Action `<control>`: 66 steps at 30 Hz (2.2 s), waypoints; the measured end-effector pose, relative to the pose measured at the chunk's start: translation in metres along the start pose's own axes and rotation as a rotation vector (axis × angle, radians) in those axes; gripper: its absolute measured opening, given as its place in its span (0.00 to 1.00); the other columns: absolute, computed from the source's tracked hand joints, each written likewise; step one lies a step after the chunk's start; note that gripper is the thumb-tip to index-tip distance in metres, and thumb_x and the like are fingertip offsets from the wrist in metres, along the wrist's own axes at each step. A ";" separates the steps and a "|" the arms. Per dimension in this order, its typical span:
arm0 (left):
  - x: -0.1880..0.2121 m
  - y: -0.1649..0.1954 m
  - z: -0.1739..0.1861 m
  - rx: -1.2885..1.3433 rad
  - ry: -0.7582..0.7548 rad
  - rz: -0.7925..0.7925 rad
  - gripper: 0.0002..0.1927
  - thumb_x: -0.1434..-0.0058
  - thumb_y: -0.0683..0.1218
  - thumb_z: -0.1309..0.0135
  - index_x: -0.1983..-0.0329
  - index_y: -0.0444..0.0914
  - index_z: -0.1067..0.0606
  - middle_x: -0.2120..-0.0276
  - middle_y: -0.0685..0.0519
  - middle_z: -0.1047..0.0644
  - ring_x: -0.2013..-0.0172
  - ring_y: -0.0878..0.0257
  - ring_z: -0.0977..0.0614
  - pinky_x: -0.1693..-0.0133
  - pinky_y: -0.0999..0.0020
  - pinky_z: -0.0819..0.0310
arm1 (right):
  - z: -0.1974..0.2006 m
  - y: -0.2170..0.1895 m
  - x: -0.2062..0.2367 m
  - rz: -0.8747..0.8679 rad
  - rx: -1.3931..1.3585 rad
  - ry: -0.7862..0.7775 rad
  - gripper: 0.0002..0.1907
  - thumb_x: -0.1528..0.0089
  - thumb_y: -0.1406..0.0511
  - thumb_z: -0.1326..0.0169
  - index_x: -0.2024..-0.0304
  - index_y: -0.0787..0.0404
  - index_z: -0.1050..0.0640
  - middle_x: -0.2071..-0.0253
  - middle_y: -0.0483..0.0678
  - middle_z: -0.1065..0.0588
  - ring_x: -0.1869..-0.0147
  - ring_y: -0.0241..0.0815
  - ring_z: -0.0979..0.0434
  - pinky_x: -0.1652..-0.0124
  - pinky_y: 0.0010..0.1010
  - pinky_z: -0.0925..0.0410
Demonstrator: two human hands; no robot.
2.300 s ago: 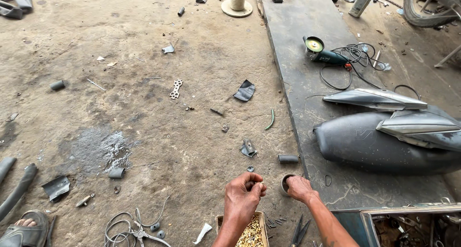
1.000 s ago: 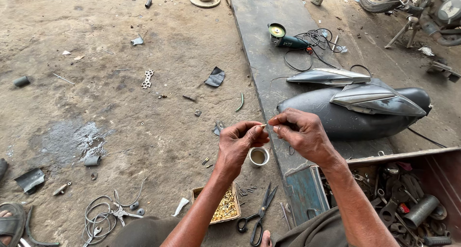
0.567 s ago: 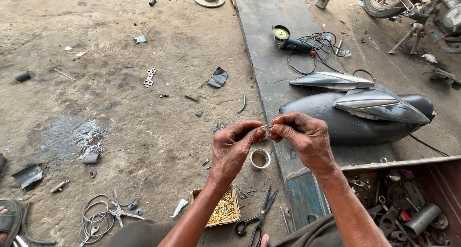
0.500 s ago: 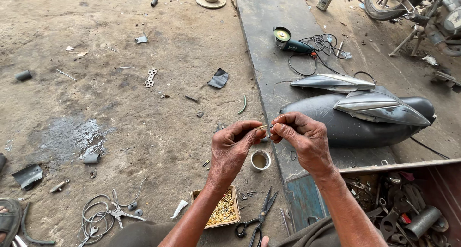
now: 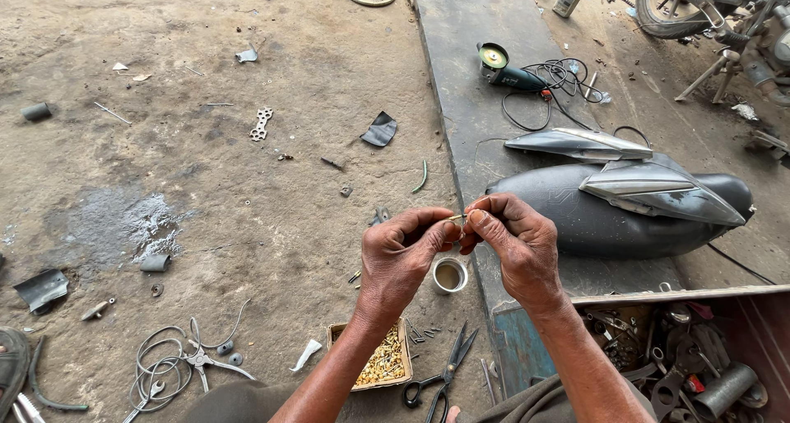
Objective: The person sits on the floor and repeatedly picks small metal pins from a cardboard box, inserts them into small rubber sleeves, and places the assembled units into a small metal cup. The process is repeated continuously with both hands.
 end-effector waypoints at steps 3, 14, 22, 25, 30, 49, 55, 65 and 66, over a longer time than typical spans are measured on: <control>0.001 0.002 0.001 -0.018 -0.008 -0.010 0.10 0.36 0.42 0.41 0.53 0.35 0.17 0.63 0.49 0.14 0.62 0.66 0.12 0.59 0.72 0.12 | 0.000 0.001 0.000 -0.007 0.006 -0.002 0.10 0.33 0.67 0.45 0.54 0.69 0.22 0.65 0.52 0.21 0.63 0.39 0.16 0.66 0.31 0.19; 0.003 0.007 0.002 -0.054 0.013 0.001 0.10 0.37 0.42 0.41 0.54 0.35 0.17 0.65 0.49 0.13 0.64 0.66 0.11 0.62 0.74 0.13 | -0.003 0.004 0.003 0.012 0.018 -0.016 0.09 0.32 0.68 0.46 0.53 0.68 0.23 0.63 0.52 0.19 0.61 0.39 0.16 0.64 0.31 0.20; 0.003 0.003 -0.002 -0.033 0.020 -0.005 0.09 0.36 0.42 0.41 0.54 0.35 0.17 0.65 0.50 0.14 0.64 0.66 0.11 0.61 0.74 0.13 | 0.001 0.004 0.004 0.024 0.045 -0.042 0.08 0.31 0.67 0.46 0.53 0.67 0.23 0.63 0.51 0.20 0.60 0.37 0.16 0.63 0.29 0.20; 0.003 0.005 -0.002 -0.046 0.037 -0.018 0.09 0.36 0.42 0.41 0.54 0.36 0.17 0.66 0.51 0.14 0.64 0.67 0.11 0.62 0.75 0.13 | -0.002 0.004 0.003 0.042 0.037 -0.044 0.08 0.31 0.68 0.47 0.52 0.67 0.23 0.63 0.51 0.20 0.61 0.37 0.17 0.64 0.29 0.21; 0.005 0.012 -0.002 -0.139 0.051 -0.044 0.07 0.36 0.41 0.41 0.57 0.38 0.16 0.68 0.53 0.14 0.67 0.70 0.12 0.66 0.76 0.15 | -0.007 0.005 0.004 0.085 0.103 -0.041 0.07 0.31 0.68 0.48 0.52 0.66 0.24 0.63 0.49 0.21 0.61 0.35 0.18 0.64 0.28 0.21; 0.005 0.009 0.006 -0.027 0.126 0.000 0.08 0.36 0.40 0.41 0.56 0.35 0.16 0.69 0.54 0.15 0.68 0.72 0.15 0.66 0.78 0.18 | -0.023 0.005 0.005 0.087 -0.061 0.002 0.06 0.29 0.70 0.49 0.52 0.68 0.25 0.62 0.50 0.21 0.61 0.35 0.20 0.61 0.28 0.24; 0.004 0.011 0.004 -0.088 0.075 -0.005 0.08 0.36 0.41 0.42 0.57 0.35 0.16 0.70 0.53 0.14 0.68 0.72 0.15 0.67 0.77 0.18 | -0.018 0.008 0.004 0.050 -0.076 0.012 0.06 0.30 0.70 0.48 0.53 0.68 0.24 0.64 0.51 0.21 0.63 0.36 0.20 0.64 0.28 0.24; 0.009 0.005 0.002 -0.019 0.099 -0.032 0.08 0.36 0.39 0.42 0.56 0.35 0.16 0.70 0.52 0.15 0.69 0.69 0.15 0.68 0.76 0.17 | -0.021 0.017 0.010 0.055 0.014 0.013 0.06 0.29 0.69 0.48 0.55 0.66 0.24 0.64 0.47 0.23 0.64 0.31 0.24 0.67 0.24 0.28; 0.009 0.004 0.002 -0.015 0.115 -0.016 0.08 0.36 0.39 0.42 0.57 0.35 0.16 0.70 0.52 0.15 0.69 0.69 0.14 0.67 0.76 0.16 | -0.023 0.018 0.010 0.042 -0.001 0.016 0.06 0.29 0.69 0.48 0.55 0.67 0.24 0.64 0.47 0.23 0.64 0.31 0.25 0.67 0.24 0.28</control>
Point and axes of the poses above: each hand's wrist, its own x-axis away from the middle knuckle, its own z-axis out of the back of the hand, y = z × x, the point moved 5 cm from there along -x, towards the middle knuckle
